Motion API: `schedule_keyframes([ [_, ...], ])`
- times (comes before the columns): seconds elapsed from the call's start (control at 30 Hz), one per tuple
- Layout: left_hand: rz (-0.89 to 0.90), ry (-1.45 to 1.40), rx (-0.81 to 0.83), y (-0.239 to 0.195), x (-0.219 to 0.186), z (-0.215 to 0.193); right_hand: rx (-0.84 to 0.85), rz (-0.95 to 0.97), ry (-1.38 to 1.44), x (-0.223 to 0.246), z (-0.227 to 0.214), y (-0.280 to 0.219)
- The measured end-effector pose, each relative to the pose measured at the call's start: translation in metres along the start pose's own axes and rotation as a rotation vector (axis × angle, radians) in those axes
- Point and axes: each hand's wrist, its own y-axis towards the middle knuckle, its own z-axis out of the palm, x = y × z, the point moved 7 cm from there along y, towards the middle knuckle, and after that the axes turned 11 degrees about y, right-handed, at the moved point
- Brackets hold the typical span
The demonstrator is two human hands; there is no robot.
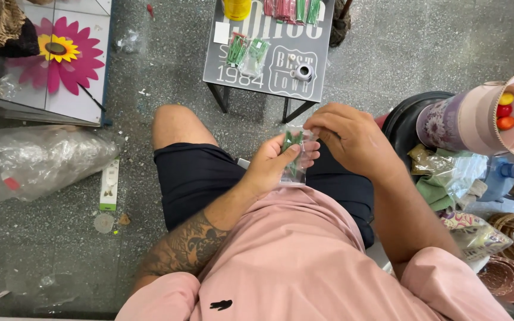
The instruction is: The person sits and repeatedly packs green plastic sticks into small clear bags, seals each bag with a roll of white tape, and places the finished packages on a small table. The person handles the sticks, bags, and tape by hand.
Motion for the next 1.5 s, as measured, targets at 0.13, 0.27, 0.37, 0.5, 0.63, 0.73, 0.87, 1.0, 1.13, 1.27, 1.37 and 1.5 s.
schedule_keyframes([
  [0.13,-0.020,0.010,0.006,-0.001,0.005,-0.002,0.089,-0.081,-0.048,0.012,0.005,0.010],
  [0.27,-0.043,0.005,0.033,-0.002,0.004,0.000,0.217,-0.029,-0.143,-0.005,0.013,0.007],
  [0.37,-0.044,0.007,0.030,-0.002,0.005,0.000,0.237,-0.003,-0.181,-0.014,0.014,0.005],
  [0.5,-0.041,0.004,0.019,-0.002,0.007,0.000,0.244,0.036,-0.176,-0.015,0.014,0.006],
  [0.63,-0.038,0.026,0.042,-0.002,0.007,-0.001,0.242,0.055,-0.183,-0.019,0.015,0.004],
  [0.73,-0.029,0.033,0.049,-0.003,0.006,0.001,0.245,0.038,-0.183,-0.021,0.014,0.003],
  [0.87,-0.015,0.034,0.056,-0.003,0.005,0.001,0.251,0.035,-0.173,-0.020,0.014,0.006],
  [1.0,0.002,0.079,0.057,-0.004,0.004,0.001,0.262,0.025,-0.171,-0.015,0.015,0.009],
  [1.13,0.015,0.145,0.068,-0.004,0.004,-0.002,0.257,0.092,-0.176,-0.018,0.014,0.008],
  [1.27,0.006,0.149,0.060,-0.004,0.009,-0.006,0.248,0.205,-0.009,-0.015,0.014,0.013],
  [1.37,-0.002,0.160,0.050,-0.005,0.011,-0.007,0.246,0.270,0.169,-0.025,0.019,0.008],
  [1.5,-0.015,0.197,0.045,-0.005,0.006,-0.005,0.184,0.296,0.248,-0.036,0.018,0.003],
])
